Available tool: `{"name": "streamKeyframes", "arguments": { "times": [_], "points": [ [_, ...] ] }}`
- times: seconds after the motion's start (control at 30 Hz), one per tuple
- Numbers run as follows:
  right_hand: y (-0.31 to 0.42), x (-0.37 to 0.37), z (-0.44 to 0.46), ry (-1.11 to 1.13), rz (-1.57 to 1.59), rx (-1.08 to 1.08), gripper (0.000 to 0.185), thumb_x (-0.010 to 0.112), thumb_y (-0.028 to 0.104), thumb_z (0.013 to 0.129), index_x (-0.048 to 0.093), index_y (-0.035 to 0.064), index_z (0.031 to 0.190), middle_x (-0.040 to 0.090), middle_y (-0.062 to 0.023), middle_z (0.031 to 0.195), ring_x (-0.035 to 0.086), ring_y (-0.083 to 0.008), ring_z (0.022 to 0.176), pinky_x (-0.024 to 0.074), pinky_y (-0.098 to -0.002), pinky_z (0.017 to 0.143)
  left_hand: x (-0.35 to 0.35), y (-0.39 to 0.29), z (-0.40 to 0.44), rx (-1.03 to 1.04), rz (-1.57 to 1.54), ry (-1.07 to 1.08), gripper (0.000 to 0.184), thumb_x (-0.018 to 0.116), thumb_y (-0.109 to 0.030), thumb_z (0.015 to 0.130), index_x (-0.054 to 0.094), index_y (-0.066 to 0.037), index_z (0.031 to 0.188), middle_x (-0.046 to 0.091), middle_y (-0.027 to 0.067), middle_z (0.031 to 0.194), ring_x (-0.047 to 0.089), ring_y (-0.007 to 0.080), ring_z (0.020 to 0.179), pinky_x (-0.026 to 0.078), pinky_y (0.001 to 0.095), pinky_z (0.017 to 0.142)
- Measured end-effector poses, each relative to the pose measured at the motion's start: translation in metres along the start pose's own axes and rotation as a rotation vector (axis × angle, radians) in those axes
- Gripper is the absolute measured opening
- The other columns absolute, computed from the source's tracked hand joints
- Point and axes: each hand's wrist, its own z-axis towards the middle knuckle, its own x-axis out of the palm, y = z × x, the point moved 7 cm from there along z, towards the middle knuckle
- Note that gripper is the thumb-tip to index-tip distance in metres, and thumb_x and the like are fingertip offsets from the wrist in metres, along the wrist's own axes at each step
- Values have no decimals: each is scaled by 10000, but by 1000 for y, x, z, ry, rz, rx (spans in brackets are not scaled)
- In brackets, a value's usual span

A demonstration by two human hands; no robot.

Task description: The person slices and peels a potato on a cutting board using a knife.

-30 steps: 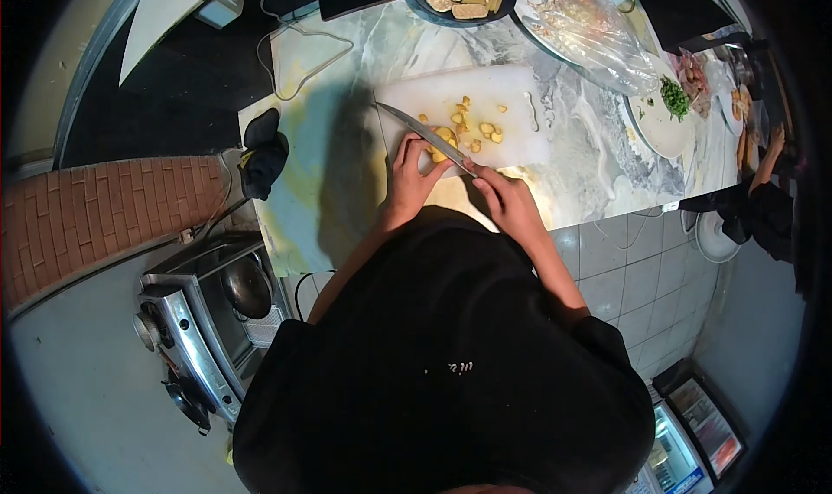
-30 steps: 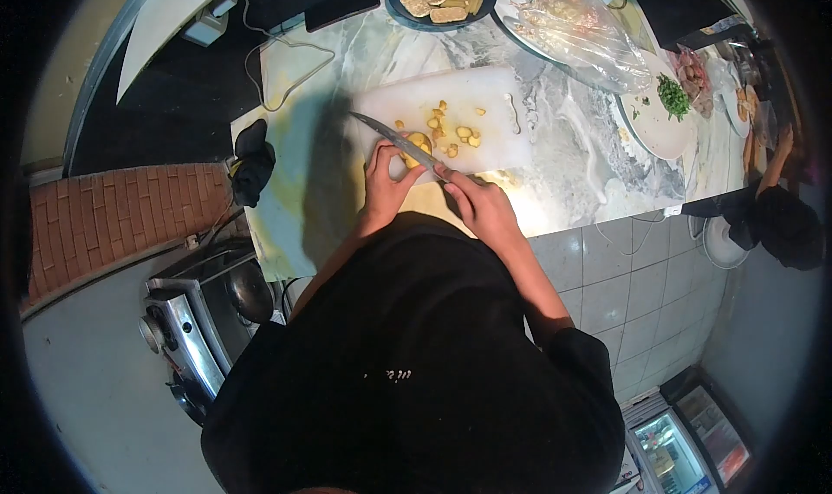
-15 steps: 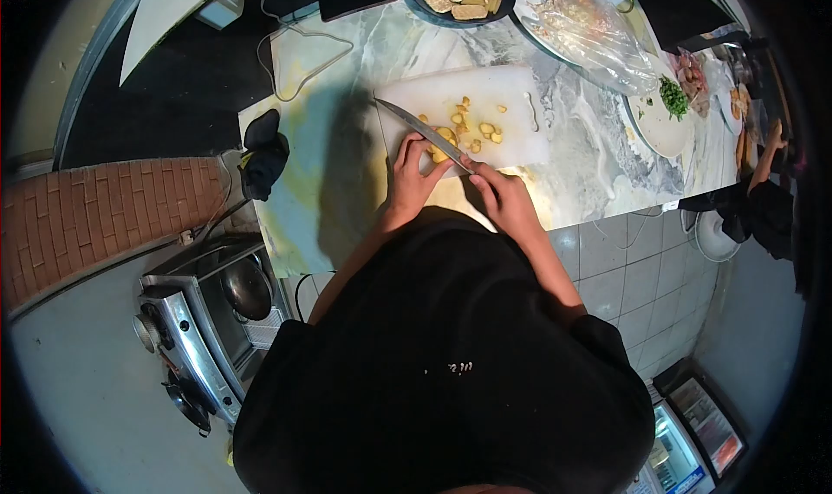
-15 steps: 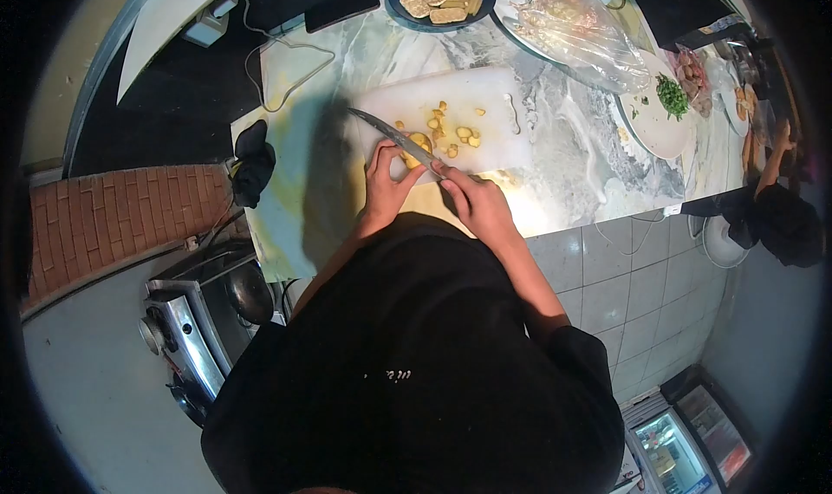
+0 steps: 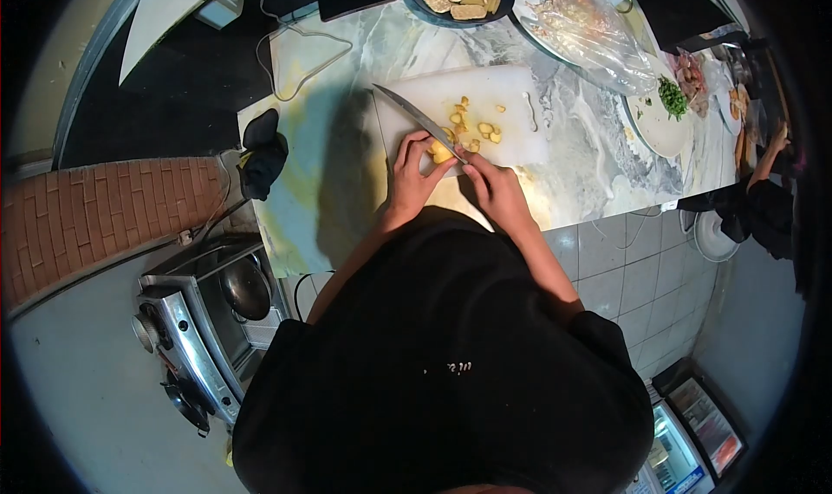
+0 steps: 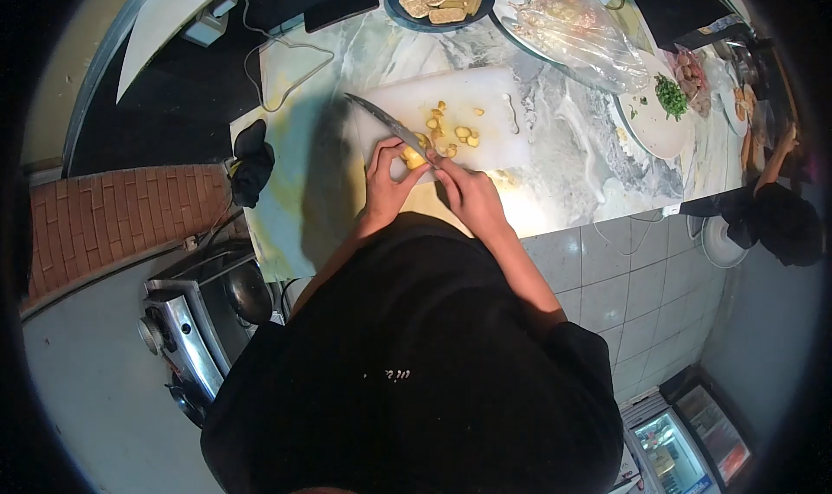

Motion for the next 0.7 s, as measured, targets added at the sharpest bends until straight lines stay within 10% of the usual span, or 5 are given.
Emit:
{"name": "streamKeyframes", "arguments": {
  "times": [0.7],
  "points": [
    [-29, -9, 8, -40, -92, 228, 431, 558, 172, 1065, 574, 226, 1492, 651, -265, 729, 674, -472, 727, 522, -499, 657, 4, 17, 0, -75, -107, -8, 590, 925, -140, 783, 533, -30, 1211, 651, 172, 1303, 667, 331, 1119, 558, 410, 959]
  ]
}}
